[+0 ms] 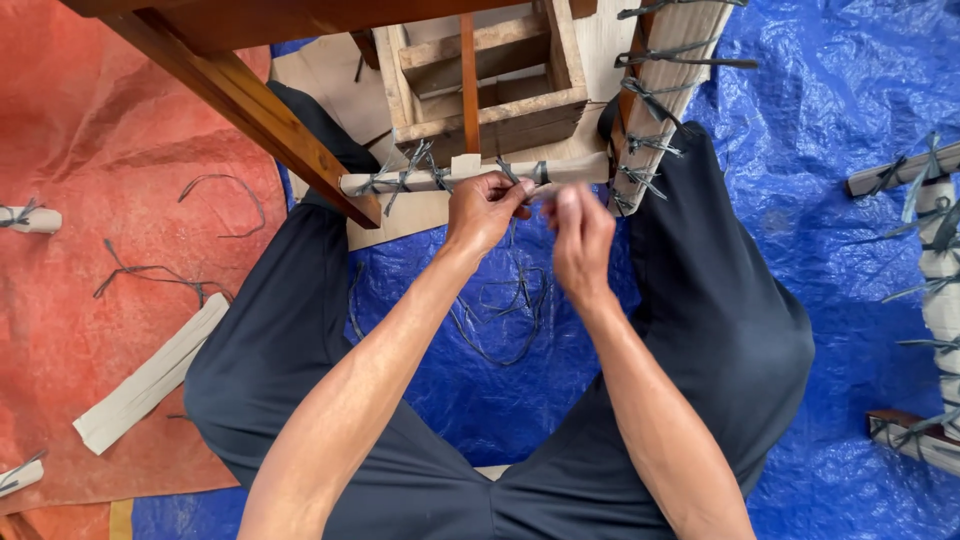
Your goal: Secure protective padding to a furniture leg by tying it with wires.
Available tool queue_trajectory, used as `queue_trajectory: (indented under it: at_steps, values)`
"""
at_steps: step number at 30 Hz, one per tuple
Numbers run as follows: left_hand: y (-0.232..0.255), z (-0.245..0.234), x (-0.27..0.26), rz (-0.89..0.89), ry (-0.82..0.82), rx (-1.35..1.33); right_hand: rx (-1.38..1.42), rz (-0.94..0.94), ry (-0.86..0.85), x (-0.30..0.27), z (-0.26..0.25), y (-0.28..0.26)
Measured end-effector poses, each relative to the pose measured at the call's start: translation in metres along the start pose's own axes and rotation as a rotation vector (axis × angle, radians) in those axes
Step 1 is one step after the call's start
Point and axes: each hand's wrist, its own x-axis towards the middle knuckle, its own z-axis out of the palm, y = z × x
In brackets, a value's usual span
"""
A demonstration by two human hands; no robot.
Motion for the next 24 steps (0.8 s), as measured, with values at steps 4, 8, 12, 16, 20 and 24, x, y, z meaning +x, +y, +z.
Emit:
queue_trajectory:
  at_steps: [4, 8, 12, 16, 20, 24]
  values:
    - [0.014, -0.001, -0.006, 0.058, 0.001, 0.06, -0.242, -0.167, -0.064, 0.038, -0.009, -0.029]
    - [0.028, -0.003, -0.009, 0.157, -0.024, 0.181, -0.395, -0.431, -0.286, 0.056, -0.017, -0.014]
    - [0.022, -0.008, -0.008, 0.169, -0.009, 0.183, -0.397, -0.382, -0.369, 0.063, -0.02, -0.018]
    - [0.034, -0.006, -0.019, 0.199, 0.018, 0.152, -0.349, 0.078, -0.329, 0.067, -0.016, -0.014]
    - [0.056, -0.002, -0.026, 0.207, 0.076, 0.174, -0.379, -0.133, -0.389, 0.072, -0.019, -0.008]
    - [0.076, 0.001, -0.015, 0.303, 0.13, 0.223, -0.436, -0.403, -0.518, 0.073, -0.026, -0.011]
